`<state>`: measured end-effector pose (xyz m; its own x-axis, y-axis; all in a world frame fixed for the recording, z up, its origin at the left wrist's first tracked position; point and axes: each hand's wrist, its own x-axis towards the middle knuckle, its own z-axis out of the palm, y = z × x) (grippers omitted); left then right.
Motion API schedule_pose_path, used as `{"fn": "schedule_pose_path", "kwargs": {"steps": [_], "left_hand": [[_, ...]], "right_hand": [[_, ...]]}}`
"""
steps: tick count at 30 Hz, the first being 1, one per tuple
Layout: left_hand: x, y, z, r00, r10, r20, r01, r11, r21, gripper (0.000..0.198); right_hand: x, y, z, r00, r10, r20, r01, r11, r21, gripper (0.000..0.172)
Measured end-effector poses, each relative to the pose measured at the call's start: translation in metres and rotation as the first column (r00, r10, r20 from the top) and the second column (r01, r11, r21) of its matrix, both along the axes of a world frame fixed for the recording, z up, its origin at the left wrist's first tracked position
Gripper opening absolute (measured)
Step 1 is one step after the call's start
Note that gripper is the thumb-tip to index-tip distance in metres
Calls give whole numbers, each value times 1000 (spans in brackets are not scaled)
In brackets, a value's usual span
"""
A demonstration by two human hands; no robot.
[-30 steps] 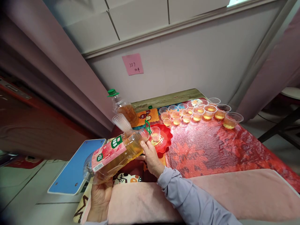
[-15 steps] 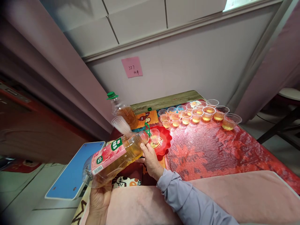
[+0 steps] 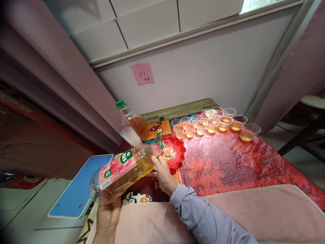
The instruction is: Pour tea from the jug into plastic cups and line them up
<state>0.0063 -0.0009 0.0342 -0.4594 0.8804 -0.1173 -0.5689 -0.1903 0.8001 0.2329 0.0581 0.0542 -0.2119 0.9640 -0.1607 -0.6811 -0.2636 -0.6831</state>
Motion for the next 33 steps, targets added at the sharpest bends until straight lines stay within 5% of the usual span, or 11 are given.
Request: {"fn": "schedule_pose_path", "kwargs": {"steps": [33], "left_hand": [[4,-3,7,999,16,-32,-19,995,-96,69]], "right_hand": [[-1,2,-9,1000,5,-17,-5,1000,7,58]]}}
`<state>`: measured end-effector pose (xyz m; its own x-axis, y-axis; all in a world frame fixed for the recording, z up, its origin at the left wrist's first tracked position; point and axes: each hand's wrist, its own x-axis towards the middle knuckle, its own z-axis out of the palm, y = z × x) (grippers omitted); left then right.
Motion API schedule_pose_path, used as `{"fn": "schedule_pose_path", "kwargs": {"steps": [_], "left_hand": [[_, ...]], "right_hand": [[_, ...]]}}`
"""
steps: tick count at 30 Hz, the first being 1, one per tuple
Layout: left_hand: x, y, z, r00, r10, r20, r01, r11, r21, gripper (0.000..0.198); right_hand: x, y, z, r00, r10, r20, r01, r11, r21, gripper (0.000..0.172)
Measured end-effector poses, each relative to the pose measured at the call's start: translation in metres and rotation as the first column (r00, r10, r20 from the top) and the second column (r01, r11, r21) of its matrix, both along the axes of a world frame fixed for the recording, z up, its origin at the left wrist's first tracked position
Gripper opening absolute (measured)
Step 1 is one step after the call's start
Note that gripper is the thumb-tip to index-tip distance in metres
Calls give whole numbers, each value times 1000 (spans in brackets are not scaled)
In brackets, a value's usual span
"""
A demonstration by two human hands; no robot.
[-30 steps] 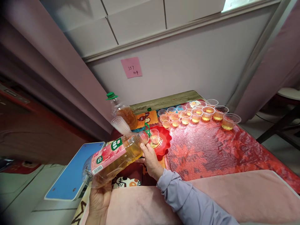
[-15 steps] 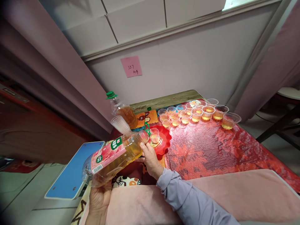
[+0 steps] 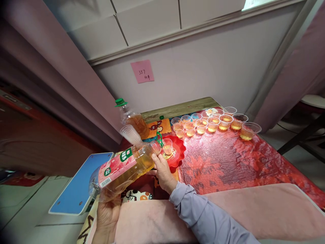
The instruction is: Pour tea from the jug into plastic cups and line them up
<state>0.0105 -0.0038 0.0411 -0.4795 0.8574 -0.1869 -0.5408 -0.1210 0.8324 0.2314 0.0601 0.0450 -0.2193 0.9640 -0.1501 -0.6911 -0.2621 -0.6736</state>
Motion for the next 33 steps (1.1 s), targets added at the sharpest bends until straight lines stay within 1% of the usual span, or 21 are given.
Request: {"fn": "schedule_pose_path", "kwargs": {"steps": [4,10,13,17,21,25,29,33], "left_hand": [[0,-1,0,1000,-15,-12,15,1000,15,71],[2,1,1,998,-15,-55,17,999,37,66],[3,2,3,999,-21,-44,24,998,50,63],[5,0,6,999,-19,-43,20,1000,23,68],[10,-1,8,997,-4,-80,7,999,43,72],[14,0,10,999,-17,-38,18,1000,15,75],[18,-1,16,999,-16,-33,16,1000,-2,78],[24,-2,25,999,-10,-47,11,1000,4,83]], "right_hand": [[0,0,-1,1000,-1,3,1,1000,2,59],[0,0,1,1000,-1,10,1,1000,-18,66],[0,0,3,1000,2,11,-2,1000,-19,67],[1,0,3,1000,2,11,-2,1000,-20,66],[2,0,3,1000,5,6,-5,1000,-11,66],[2,0,2,1000,1,2,-1,1000,-27,65],[2,0,2,1000,-3,-11,3,1000,-28,60],[2,0,3,1000,0,3,0,999,-42,59]]}}
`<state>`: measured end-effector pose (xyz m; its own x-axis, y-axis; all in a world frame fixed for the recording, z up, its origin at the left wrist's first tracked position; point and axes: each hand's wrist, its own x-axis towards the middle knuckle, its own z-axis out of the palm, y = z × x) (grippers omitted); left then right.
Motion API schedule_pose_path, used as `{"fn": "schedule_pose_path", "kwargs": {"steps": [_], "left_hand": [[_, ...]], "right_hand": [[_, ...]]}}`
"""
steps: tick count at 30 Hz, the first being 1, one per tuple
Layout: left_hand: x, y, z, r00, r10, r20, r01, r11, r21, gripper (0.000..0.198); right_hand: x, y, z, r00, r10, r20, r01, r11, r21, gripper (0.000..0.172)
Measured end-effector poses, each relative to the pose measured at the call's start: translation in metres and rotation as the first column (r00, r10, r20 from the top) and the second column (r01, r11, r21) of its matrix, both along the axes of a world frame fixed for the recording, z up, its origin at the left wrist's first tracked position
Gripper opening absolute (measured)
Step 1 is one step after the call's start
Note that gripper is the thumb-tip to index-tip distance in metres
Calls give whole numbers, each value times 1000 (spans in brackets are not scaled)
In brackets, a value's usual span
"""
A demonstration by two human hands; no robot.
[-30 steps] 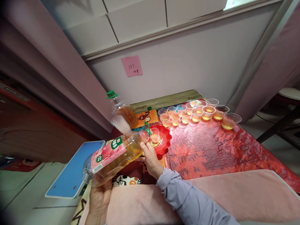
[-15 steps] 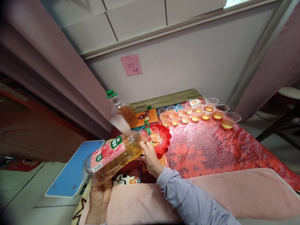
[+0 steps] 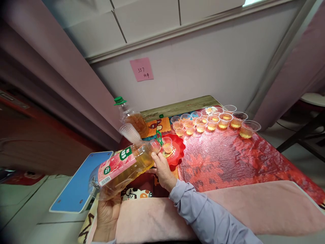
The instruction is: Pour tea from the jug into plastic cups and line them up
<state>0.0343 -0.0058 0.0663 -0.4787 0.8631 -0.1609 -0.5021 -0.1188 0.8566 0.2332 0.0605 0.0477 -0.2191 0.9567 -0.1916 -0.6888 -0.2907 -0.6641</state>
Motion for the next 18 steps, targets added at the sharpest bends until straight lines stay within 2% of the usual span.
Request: {"fn": "schedule_pose_path", "kwargs": {"steps": [8,12,18], "left_hand": [[7,-1,12,998,-28,-50,28,999,16,86],[7,-1,12,999,-25,-21,25,1000,-2,82],[4,-2,8,998,-39,-47,40,999,5,77]], "right_hand": [[1,0,3,1000,7,29,-7,1000,6,67],[3,0,8,999,19,36,-19,1000,8,76],[3,-2,10,1000,5,28,-5,1000,15,76]]}}
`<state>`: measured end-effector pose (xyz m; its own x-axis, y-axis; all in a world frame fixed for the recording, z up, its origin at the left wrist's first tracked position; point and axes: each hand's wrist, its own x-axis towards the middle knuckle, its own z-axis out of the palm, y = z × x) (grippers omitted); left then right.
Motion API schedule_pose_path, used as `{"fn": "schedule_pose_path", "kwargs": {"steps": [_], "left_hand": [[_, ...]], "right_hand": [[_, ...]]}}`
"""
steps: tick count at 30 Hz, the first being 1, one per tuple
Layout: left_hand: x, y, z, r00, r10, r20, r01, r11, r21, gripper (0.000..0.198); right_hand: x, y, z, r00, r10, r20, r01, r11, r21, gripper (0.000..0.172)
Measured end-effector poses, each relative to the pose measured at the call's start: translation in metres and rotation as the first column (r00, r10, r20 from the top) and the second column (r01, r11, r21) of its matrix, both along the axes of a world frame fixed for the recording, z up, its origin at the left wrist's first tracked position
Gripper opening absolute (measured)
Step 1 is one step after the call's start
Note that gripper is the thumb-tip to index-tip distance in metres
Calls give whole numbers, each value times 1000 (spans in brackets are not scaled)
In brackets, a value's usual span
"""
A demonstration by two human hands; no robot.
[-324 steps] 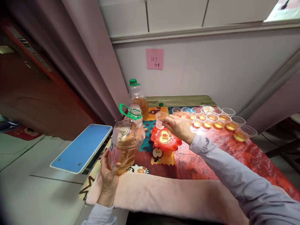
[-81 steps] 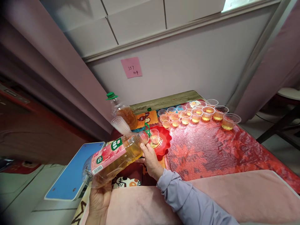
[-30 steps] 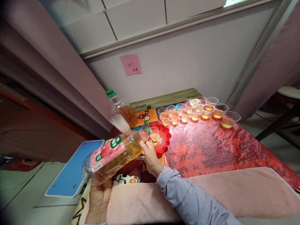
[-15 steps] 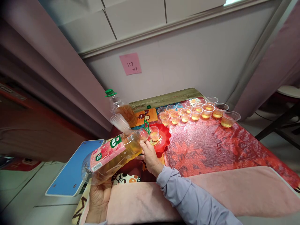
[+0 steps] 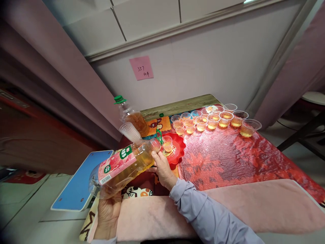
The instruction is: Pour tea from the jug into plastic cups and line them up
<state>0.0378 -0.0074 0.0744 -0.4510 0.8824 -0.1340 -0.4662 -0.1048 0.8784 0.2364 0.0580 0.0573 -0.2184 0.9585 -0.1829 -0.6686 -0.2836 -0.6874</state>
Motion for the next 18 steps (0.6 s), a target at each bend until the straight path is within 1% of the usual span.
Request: {"fn": "schedule_pose_path", "kwargs": {"steps": [4,10,14,18], "left_hand": [[1,-1,1,1000,0,7,0,1000,2,74],[6,-1,4,999,28,24,-28,1000,3,76],[8,-1,4,1000,17,23,-17,1000,17,72],[4,0,1,1000,6,20,-6,1000,21,71]], "right_hand": [[-1,0,-2,1000,-5,-18,6,1000,15,73],[-3,1,-8,1000,-3,-20,4,1000,17,68],[-4,2,-10,1000,-8,-21,8,1000,2,68],[-4,3,-11,1000,-8,-21,8,1000,-6,69]]}}
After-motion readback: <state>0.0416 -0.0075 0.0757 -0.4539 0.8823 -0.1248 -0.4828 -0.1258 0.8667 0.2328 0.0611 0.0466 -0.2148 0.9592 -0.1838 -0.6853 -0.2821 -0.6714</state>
